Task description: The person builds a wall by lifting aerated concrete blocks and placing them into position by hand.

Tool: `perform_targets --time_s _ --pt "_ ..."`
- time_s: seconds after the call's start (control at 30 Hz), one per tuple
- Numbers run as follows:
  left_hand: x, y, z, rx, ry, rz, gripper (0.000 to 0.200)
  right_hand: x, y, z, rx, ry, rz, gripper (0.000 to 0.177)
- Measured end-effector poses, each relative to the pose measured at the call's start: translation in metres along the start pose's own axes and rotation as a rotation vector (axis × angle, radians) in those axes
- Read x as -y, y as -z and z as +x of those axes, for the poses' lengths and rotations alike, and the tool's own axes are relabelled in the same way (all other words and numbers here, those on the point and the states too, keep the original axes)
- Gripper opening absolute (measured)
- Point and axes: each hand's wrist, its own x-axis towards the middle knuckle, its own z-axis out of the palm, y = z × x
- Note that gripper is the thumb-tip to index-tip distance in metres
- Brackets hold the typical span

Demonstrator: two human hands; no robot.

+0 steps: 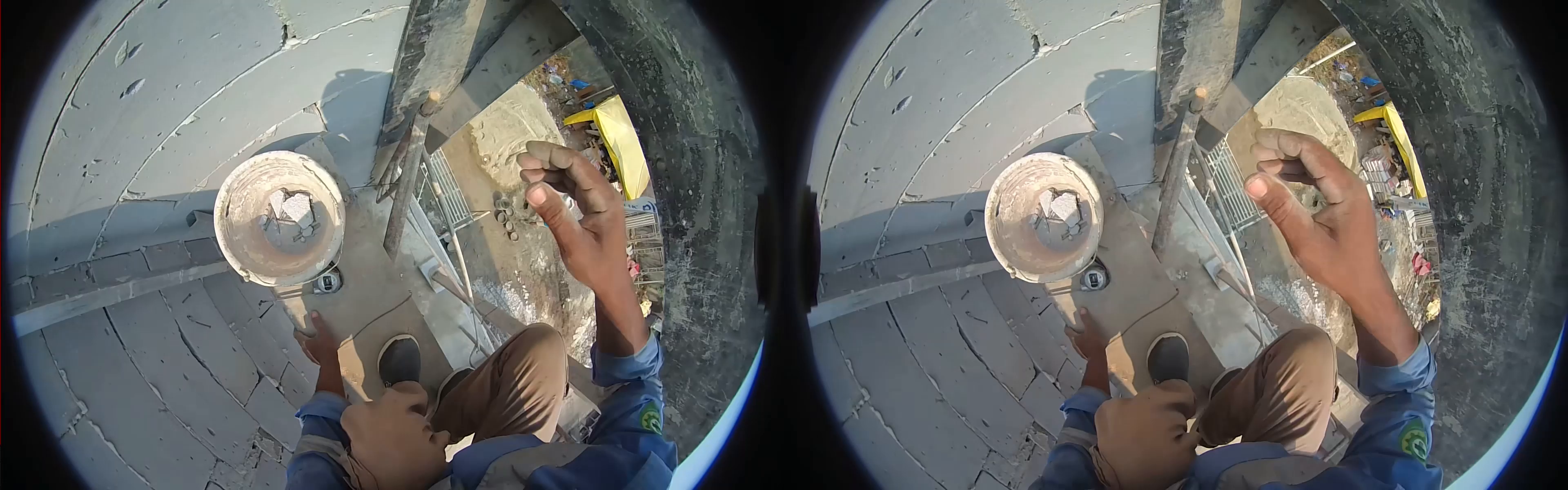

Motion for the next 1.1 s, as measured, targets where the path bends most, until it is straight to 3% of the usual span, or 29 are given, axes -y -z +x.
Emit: perform_targets --time_s 0.03,0.07,0.1,0.17,0.2,0.27,0.3,0.37,0.4,0.43,0.5,0.7,0.83,0.97,1.03,1.1 --pt "-0.011 -0.001 -0.004 -0.09 0.119 0.069 0.08 0.028 0.046 0.003 -0.152 0.237 -0.156 0.042" --pt "-0.017 0.0 -0.008 -0.084 0.115 0.066 0.08 0.055 0.09 0.002 -0.359 0.383 -0.487 0.043" --pt "-0.022 -0.002 -0.009 -0.138 0.13 0.076 0.076 0.084 0.149 0.008 -0.397 0.47 -1.034 0.056" --pt "-0.03 -0.003 -0.011 -0.177 0.137 0.078 0.073 0.109 0.204 0.029 -0.372 0.783 -0.818 0.048" --pt "-0.032 -0.003 -0.012 -0.16 0.119 0.029 0.07 0.102 0.228 0.034 -0.379 0.787 -0.838 0.048" --pt "-0.03 0.0 -0.016 -0.13 0.102 -0.024 0.068 0.083 0.267 0.036 -0.58 -0.063 -1.298 0.076" --pt "-0.028 -0.004 -0.013 -0.125 0.131 -0.043 0.069 0.086 0.256 0.036 -0.593 -0.063 -1.308 0.076" --pt "-0.033 -0.003 -0.012 -0.103 0.174 -0.044 0.071 0.098 0.223 0.041 -0.566 -0.004 -1.618 0.092" --pt "-0.038 0.001 -0.016 -0.125 0.166 0.017 0.072 0.093 0.233 0.038 -0.566 -0.173 -1.537 0.096" --pt "-0.042 0.004 -0.015 -0.15 0.155 0.076 0.074 0.091 0.239 0.037 -0.559 -0.171 -1.54 0.096" --pt "-0.027 -0.005 -0.006 -0.145 0.153 0.067 0.074 0.091 0.242 0.039 -0.579 -0.375 -1.497 0.099" --pt "-0.036 -0.002 -0.009 -0.144 0.153 0.065 0.075 0.103 0.227 0.041 -0.618 -0.456 -1.652 0.108" --pt "-0.016 -0.012 -0.004 -0.187 0.107 -0.003 0.072 0.094 0.244 0.036 -0.58 -0.449 -1.558 0.101" --pt "-0.019 -0.005 -0.012 -0.181 0.158 0.093 0.07 0.092 0.253 0.041 -0.577 -0.177 -1.639 0.096" --pt "-0.018 -0.009 -0.004 -0.177 0.109 0.117 0.07 0.086 0.219 0.037 -0.643 -0.094 -1.621 0.092" --pt "-0.028 -0.014 -0.001 -0.158 0.147 0.135 0.071 0.089 0.115 0.058 -1.01 0.499 -1.119 0.077"
